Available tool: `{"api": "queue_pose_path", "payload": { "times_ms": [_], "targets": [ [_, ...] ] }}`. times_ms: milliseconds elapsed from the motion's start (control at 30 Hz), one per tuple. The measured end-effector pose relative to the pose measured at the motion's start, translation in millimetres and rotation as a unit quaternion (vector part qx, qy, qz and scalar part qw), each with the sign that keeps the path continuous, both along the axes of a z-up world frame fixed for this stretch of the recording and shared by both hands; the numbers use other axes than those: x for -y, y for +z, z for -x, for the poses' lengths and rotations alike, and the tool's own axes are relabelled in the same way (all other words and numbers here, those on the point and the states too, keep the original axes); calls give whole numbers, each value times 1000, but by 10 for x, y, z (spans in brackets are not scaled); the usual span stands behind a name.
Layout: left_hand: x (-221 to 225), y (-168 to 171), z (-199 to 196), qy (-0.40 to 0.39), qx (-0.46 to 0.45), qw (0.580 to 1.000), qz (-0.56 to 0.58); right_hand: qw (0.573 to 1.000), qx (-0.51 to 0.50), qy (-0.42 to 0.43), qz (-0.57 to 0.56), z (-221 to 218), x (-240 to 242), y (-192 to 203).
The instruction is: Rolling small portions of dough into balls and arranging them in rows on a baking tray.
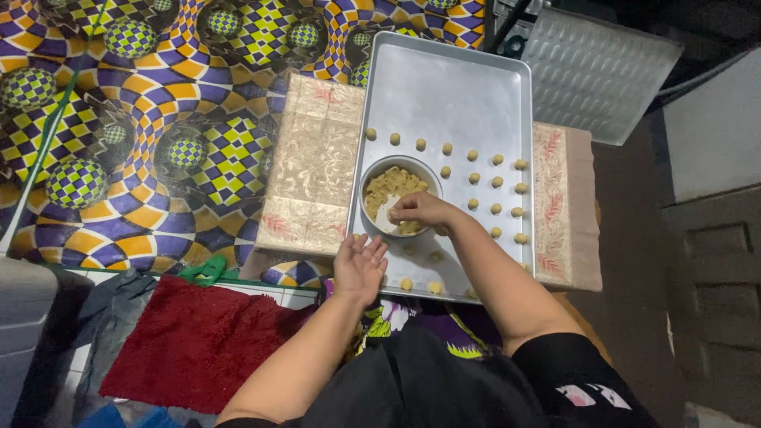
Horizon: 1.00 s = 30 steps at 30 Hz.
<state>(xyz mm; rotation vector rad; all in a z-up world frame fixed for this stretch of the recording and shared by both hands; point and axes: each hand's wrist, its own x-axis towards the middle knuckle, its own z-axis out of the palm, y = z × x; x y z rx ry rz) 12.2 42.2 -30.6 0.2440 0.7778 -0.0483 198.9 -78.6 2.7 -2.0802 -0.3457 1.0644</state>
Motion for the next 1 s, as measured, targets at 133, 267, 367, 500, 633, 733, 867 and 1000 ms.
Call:
{"api": "queue_pose_path", "payload": {
  "times_ms": [133, 267, 367, 500, 633, 733, 867, 1000],
  "targets": [
    [-2, 226, -9, 25, 47, 998, 42, 988, -100, 21, -118, 433, 141, 352],
    [24, 287, 58, 36, 71, 994, 72, 957, 122, 96, -244, 998, 149, 9],
    [16, 309, 54, 24, 82, 993, 86, 860, 456, 133, -186, 1400, 17, 463],
    [59, -346, 34, -20, 116, 991, 69, 863, 445, 127, -203, 1377, 19, 402],
    [-9, -184, 35, -68, 198, 970, 127, 934, 254, 53, -244, 1104, 68, 443],
    [-22, 559, 162, -64, 197, 963, 171, 935, 281, 60, -210, 1005, 46, 406],
    [44, 547, 146, -77, 145, 969, 184, 832, 493, 204, -152, 1354, -262, 401],
    [33, -324, 103, -35, 152, 972, 174, 797, 500, 294, -168, 1776, -255, 365]
  ]
}}
